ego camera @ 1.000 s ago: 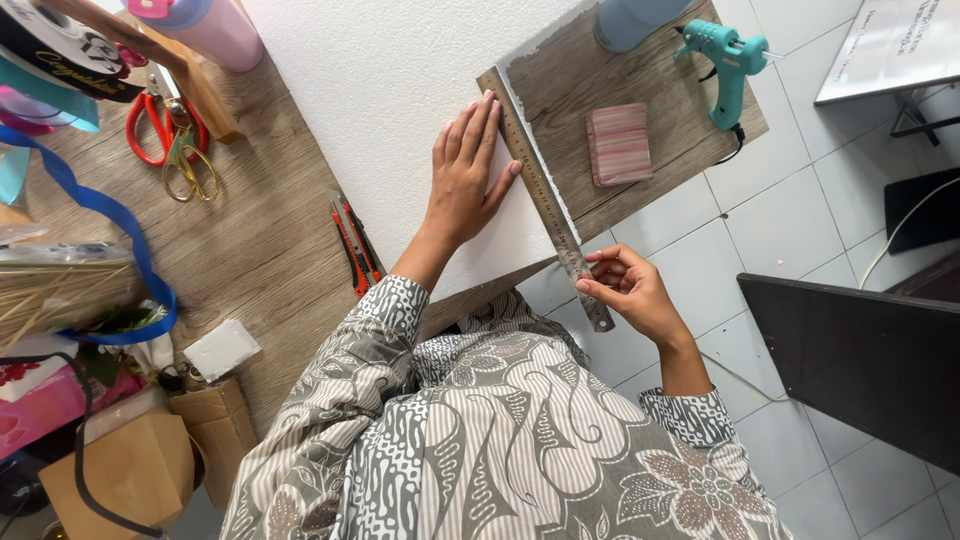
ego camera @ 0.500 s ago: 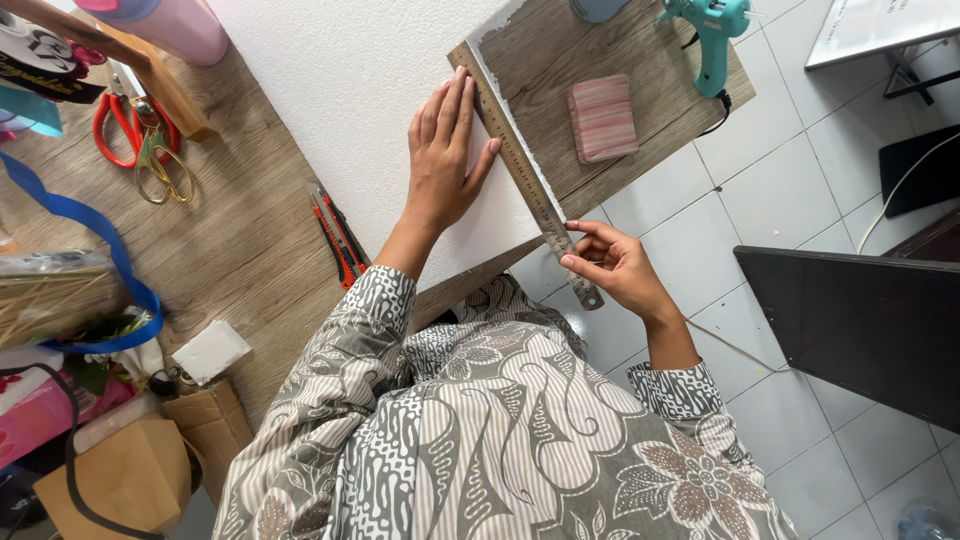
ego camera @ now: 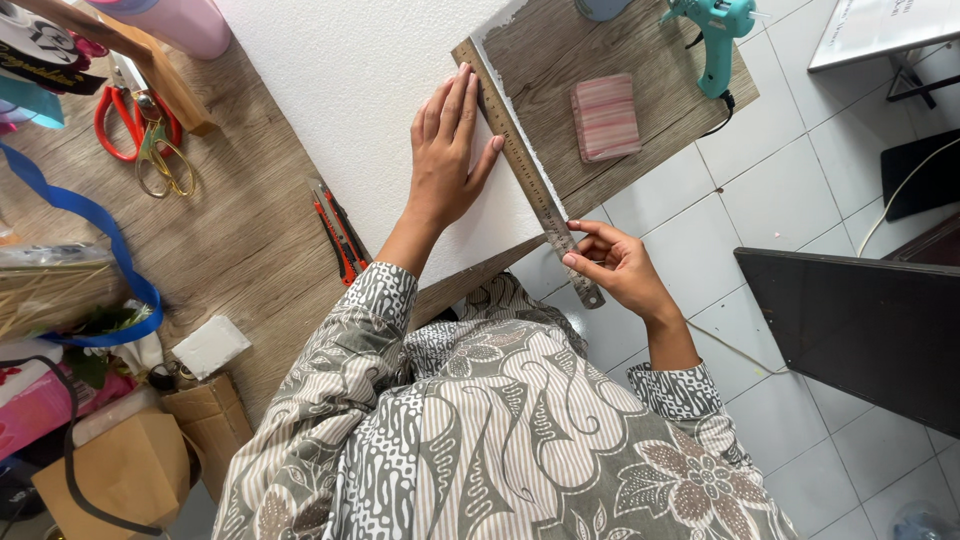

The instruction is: The person measures a large white foam board using a metal ruler and a utility knife. They align the ruler along the board and cut through the foam to separate a smaller rectangular piece from the main sheet.

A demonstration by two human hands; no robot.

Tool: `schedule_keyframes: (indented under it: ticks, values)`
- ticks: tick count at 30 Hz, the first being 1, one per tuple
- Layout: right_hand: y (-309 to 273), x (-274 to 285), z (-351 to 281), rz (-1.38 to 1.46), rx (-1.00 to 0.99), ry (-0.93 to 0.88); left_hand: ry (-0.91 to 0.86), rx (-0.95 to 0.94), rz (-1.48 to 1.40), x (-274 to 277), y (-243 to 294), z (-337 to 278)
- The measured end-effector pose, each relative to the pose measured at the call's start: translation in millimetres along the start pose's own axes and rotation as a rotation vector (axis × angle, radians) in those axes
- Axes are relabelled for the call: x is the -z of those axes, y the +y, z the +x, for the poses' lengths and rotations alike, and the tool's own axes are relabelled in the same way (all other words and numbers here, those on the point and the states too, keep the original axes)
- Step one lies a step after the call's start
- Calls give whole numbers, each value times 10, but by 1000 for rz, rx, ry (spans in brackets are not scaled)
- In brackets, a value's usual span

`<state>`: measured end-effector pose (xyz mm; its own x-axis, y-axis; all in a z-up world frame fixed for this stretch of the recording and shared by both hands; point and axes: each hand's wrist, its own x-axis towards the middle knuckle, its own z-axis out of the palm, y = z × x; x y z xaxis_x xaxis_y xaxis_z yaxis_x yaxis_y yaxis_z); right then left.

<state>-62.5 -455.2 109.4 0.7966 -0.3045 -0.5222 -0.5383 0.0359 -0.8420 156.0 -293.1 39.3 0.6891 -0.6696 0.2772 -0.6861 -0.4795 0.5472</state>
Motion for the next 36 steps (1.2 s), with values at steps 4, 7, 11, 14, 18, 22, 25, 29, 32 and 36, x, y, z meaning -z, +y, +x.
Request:
schedule_keyframes:
  ticks: [4, 7, 11, 14, 18, 22, 25, 29, 32, 36]
  values:
    - [-15, 0, -8, -11, -16, 2, 2, -5, 1, -4, -4, -3]
    - [-27, -7, -13, -18, -14, 8, 4, -10, 3, -13, -14, -5]
    - [-20, 2, -22, -25, -26, 14, 10, -14, -1, -23, -5, -5]
    - [-28, -6, -21, -29, -26, 16, 22, -12, -3, -23, -11, 0]
    - [-6, 0, -21, -53, -30, 28, 21, -14, 14, -43, -16, -5]
    - [-36, -20, -32, -46, -30, 34, 9, 2, 17, -66, -22, -5]
    - [-76, -50, -48, -71, 6, 0, 6, -1, 17, -57, -27, -7]
    - [28, -112, -56, -43, 57, -23, 6, -5, -41, 31, -59, -77]
    - [111, -268, -68, -55, 76, -61, 29, 15, -118, 150, -147, -273]
    - [184, -723, -96, -66, 82, -19, 154, 170, -274, 174, -390, -696]
